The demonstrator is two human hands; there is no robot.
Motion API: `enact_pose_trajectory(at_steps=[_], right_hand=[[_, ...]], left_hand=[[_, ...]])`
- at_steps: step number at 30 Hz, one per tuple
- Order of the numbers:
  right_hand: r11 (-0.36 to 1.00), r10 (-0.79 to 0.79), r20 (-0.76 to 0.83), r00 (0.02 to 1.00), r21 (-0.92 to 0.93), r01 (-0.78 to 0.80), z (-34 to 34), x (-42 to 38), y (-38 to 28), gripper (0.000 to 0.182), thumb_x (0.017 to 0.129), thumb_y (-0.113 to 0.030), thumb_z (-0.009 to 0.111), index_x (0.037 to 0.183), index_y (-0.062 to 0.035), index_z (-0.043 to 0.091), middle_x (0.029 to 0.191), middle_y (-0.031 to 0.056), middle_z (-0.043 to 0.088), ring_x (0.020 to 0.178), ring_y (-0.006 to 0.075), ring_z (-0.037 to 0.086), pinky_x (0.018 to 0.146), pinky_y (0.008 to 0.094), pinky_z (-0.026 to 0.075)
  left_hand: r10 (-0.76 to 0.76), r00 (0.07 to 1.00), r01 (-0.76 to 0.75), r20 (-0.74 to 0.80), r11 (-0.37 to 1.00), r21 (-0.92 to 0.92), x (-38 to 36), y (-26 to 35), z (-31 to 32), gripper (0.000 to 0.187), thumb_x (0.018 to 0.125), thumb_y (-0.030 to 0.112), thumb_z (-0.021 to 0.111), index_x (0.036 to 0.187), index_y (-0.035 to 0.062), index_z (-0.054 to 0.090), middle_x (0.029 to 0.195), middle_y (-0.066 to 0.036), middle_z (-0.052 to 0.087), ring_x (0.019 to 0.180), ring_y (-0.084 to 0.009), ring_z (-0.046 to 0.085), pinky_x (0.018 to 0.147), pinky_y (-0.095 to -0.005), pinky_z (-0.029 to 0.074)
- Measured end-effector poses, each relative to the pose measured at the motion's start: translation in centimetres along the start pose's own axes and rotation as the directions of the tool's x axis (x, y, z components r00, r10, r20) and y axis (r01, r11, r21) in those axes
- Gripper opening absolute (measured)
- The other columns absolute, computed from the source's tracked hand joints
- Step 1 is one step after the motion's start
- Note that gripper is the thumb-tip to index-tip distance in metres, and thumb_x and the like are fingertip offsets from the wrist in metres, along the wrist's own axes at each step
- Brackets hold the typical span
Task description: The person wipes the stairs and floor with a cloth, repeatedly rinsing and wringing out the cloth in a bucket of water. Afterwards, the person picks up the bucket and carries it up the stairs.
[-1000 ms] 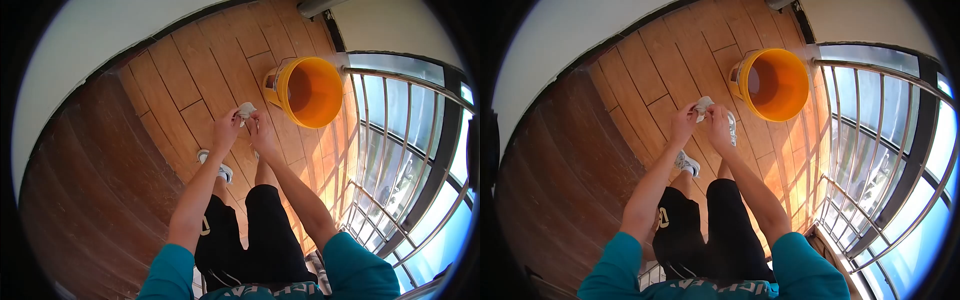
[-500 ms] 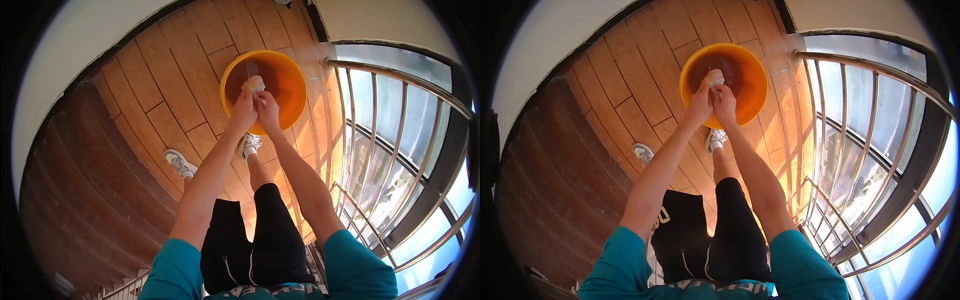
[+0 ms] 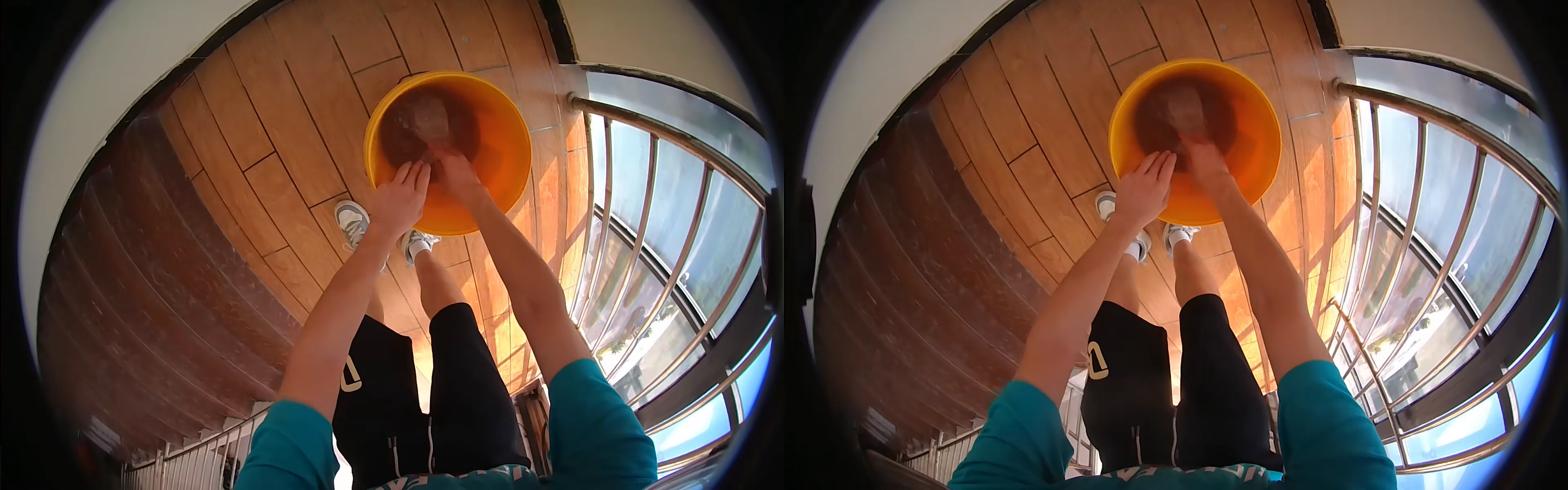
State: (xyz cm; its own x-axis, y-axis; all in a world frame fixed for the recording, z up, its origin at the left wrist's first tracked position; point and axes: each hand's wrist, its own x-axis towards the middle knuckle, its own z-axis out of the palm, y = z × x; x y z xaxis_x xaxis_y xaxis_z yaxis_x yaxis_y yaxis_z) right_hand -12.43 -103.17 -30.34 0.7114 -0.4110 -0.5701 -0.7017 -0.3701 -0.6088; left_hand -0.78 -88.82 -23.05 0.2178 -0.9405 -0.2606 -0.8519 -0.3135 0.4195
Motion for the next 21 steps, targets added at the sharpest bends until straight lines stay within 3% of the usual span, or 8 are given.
enact_pose_trajectory(at_steps=[1, 3, 9, 11, 15, 16, 18, 21], right_hand=[[1.000, -0.014, 0.004, 1.000, -0.006, 0.014, 0.5, 2.1, 1.4, 0.048, 0.085, -0.001, 0.059, 0.132, -0.0122, 0.057, 0.139, 0.0198, 0.052, 0.125, 0.0397, 0.051, 0.103, 0.0446, 0.046], [0.873, -0.408, -0.178, 0.895, -0.362, 0.326, 2.5, 4.9, 3.5, 0.050, 0.087, -0.009, 0.062, 0.136, -0.0135, 0.055, 0.136, 0.0215, 0.053, 0.129, 0.0380, 0.048, 0.106, 0.0431, 0.042], [0.779, -0.120, 0.037, 0.992, -0.616, 0.117, 7.9, 10.6, 7.9, 0.056, 0.085, -0.016, 0.063, 0.139, -0.0208, 0.053, 0.156, 0.0138, 0.033, 0.142, 0.0386, 0.033, 0.112, 0.0461, 0.037], [0.983, -0.009, 0.116, 0.993, -0.179, 0.030, 9.2, 8.3, 7.9, 0.038, 0.094, -0.019, 0.054, 0.131, -0.0182, 0.062, 0.137, 0.0145, 0.056, 0.131, 0.0294, 0.049, 0.110, 0.0380, 0.037], [0.988, 0.093, 0.268, 0.959, -0.143, -0.056, 10.1, 5.5, 8.4, 0.049, 0.087, -0.018, 0.062, 0.136, -0.0150, 0.057, 0.128, 0.0223, 0.061, 0.122, 0.0385, 0.056, 0.102, 0.0410, 0.046], [0.997, 0.076, 0.189, 0.979, -0.034, -0.071, 7.5, 3.6, 5.4, 0.045, 0.088, -0.020, 0.064, 0.132, -0.0138, 0.059, 0.124, 0.0221, 0.063, 0.119, 0.0380, 0.058, 0.098, 0.0415, 0.049], [0.995, 0.075, 0.071, 0.995, 0.067, -0.079, 5.2, 1.5, 2.2, 0.041, 0.088, -0.021, 0.065, 0.128, -0.0126, 0.061, 0.120, 0.0219, 0.065, 0.115, 0.0376, 0.061, 0.094, 0.0420, 0.051], [0.764, -0.014, -0.217, 0.976, 0.627, 0.150, 4.6, -0.6, 1.3, 0.039, 0.086, -0.019, 0.067, 0.124, -0.0100, 0.063, 0.112, 0.0240, 0.067, 0.106, 0.0416, 0.064, 0.086, 0.0450, 0.054]], left_hand=[[-0.018, 0.998, 0.016, -0.053, 1.000, -0.026, 0.2, 0.2, 0.0, 0.046, 0.087, 0.017, 0.061, 0.131, 0.0035, 0.055, 0.132, -0.012, 0.060, 0.120, -0.0243, 0.057, 0.087, -0.0349, 0.055], [-0.039, 0.995, 0.034, -0.091, 0.998, -0.054, -0.3, 0.6, 0.1, 0.045, 0.086, 0.020, 0.063, 0.128, 0.0045, 0.058, 0.129, -0.009, 0.063, 0.118, -0.0214, 0.058, 0.082, -0.0326, 0.056], [-0.040, 0.986, 0.053, -0.162, 0.996, 0.077, 0.4, 0.0, 1.0, 0.041, 0.079, 0.021, 0.068, 0.117, 0.0039, 0.062, 0.115, -0.008, 0.067, 0.101, -0.0210, 0.063, 0.072, -0.0305, 0.055], [-0.103, 0.994, 0.097, 0.048, 0.989, 0.114, 0.5, 0.6, 0.8, 0.035, 0.077, 0.020, 0.069, 0.107, 0.0040, 0.063, 0.099, -0.007, 0.065, 0.090, -0.0210, 0.061, 0.066, -0.0301, 0.052], [-0.133, 0.990, 0.117, 0.041, 0.956, 0.267, 0.7, 0.8, 1.6, 0.030, 0.075, 0.019, 0.070, 0.101, 0.0051, 0.063, 0.092, -0.006, 0.061, 0.087, -0.0213, 0.060, 0.067, -0.0323, 0.050], [-0.186, 0.965, 0.133, 0.183, 0.954, 0.268, 1.0, 1.1, 1.1, 0.037, 0.076, 0.019, 0.070, 0.109, 0.0026, 0.063, 0.104, -0.010, 0.063, 0.097, -0.0241, 0.061, 0.080, -0.0347, 0.051], [-0.156, 0.983, 0.117, 0.097, 0.940, 0.321, 1.1, 0.9, 2.0, 0.042, 0.077, 0.019, 0.070, 0.114, 0.0006, 0.061, 0.113, -0.014, 0.062, 0.104, -0.0265, 0.060, 0.088, -0.0371, 0.049], [-0.167, 0.975, 0.126, 0.144, 0.958, 0.257, 3.1, 0.9, 4.4, 0.049, 0.081, 0.020, 0.066, 0.125, -0.0012, 0.057, 0.130, -0.018, 0.057, 0.120, -0.0334, 0.054, 0.100, -0.0425, 0.043]])
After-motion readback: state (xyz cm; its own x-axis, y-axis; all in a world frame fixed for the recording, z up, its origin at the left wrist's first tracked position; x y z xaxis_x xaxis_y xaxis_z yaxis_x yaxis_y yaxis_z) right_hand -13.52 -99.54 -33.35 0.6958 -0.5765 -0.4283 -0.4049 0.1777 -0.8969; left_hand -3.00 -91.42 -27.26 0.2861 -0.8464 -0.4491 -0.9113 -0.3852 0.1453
